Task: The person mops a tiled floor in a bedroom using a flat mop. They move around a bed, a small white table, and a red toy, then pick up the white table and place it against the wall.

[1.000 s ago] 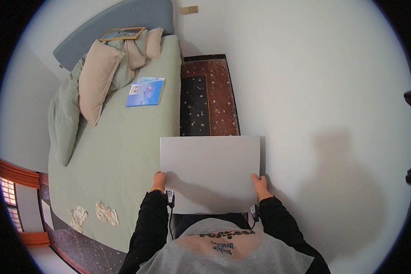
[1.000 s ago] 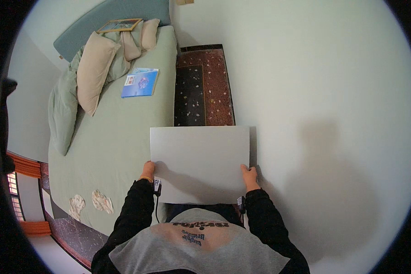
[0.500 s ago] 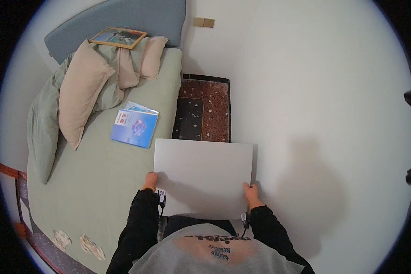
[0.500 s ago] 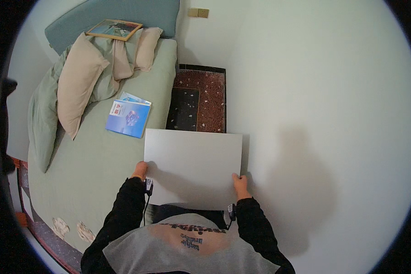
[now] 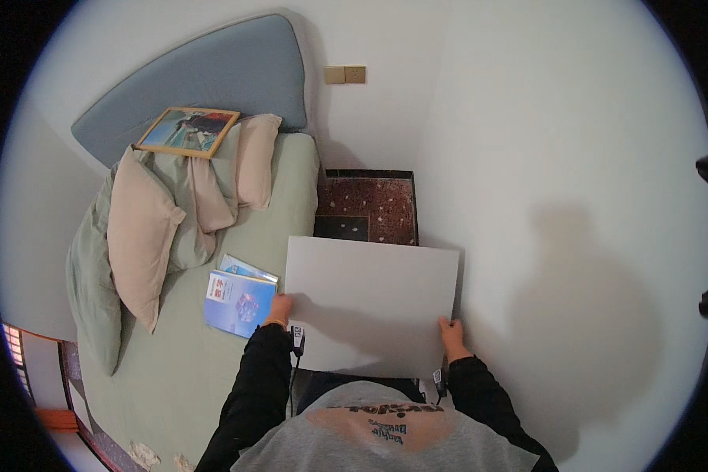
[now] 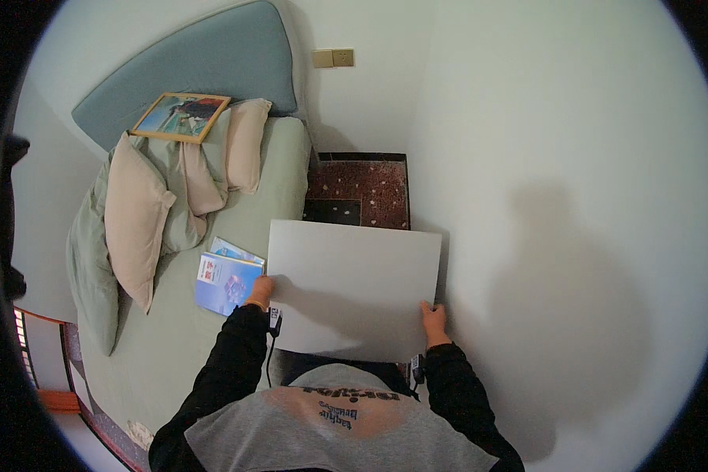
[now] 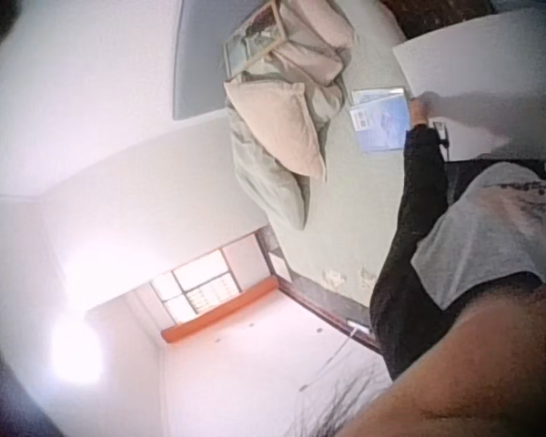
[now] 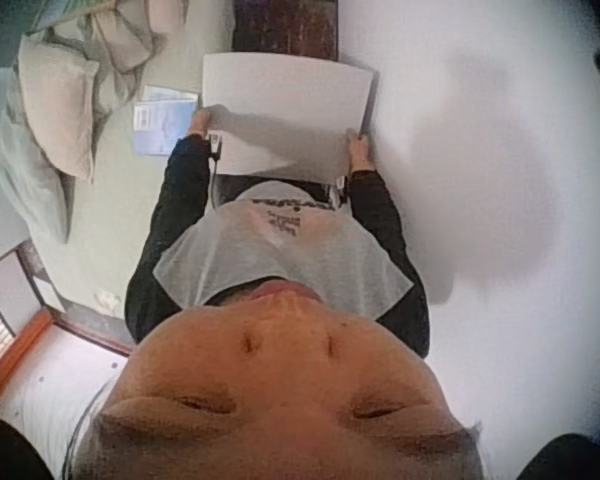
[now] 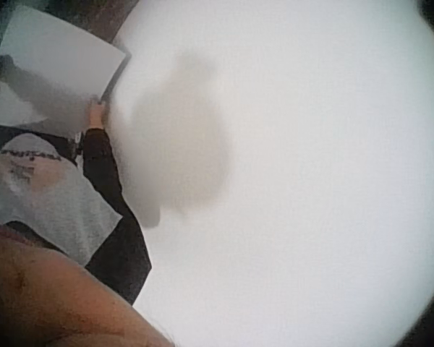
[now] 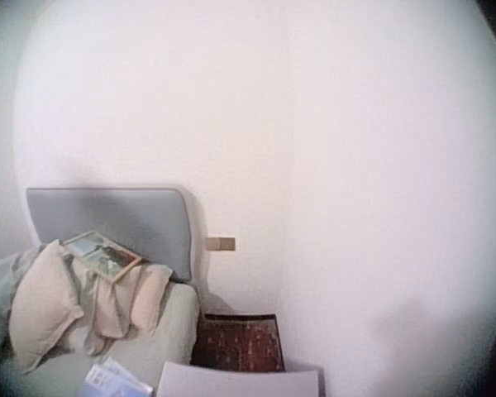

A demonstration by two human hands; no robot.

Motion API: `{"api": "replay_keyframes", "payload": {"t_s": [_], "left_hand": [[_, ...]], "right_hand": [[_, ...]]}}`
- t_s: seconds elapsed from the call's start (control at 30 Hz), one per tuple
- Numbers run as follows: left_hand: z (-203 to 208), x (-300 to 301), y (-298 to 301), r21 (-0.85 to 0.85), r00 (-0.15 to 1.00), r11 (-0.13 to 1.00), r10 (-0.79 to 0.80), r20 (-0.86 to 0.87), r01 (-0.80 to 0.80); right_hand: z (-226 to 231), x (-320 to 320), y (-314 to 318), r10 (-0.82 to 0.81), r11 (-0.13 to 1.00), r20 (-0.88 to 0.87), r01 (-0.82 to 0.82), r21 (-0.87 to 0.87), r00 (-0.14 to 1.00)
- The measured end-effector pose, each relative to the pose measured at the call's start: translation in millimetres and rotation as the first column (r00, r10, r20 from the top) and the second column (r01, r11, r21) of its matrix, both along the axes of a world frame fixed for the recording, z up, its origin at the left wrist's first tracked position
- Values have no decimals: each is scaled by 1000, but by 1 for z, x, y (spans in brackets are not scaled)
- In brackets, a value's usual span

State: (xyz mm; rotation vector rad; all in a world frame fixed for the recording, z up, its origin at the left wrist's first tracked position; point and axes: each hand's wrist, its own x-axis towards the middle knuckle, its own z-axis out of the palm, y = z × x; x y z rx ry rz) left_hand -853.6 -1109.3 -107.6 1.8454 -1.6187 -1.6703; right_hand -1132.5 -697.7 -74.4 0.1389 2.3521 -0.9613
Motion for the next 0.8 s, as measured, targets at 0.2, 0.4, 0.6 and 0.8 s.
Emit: {"api": "replay_keyframes", "payload": {"t_s": [0.2,0.4,0.6,0.8], "left_hand": [[-79,-52,-82,83,996,996,27,-88,-20],[-117,-154,-199,-260,400,305,-659,637,916],[-72,-209,-238,48,999,999,-19,25,18],[-87,-262,-293,58,983,985,-164,82,160]], "right_hand": [[16,-76,-85,29,998,5,-29,54,1000],[16,-162,-192,-22,995,21,20,97,1000],[-2,-205,-248,-60,995,0,60,83,998],[-24,-287,-292,-45,995,11,43,85,999]]}}
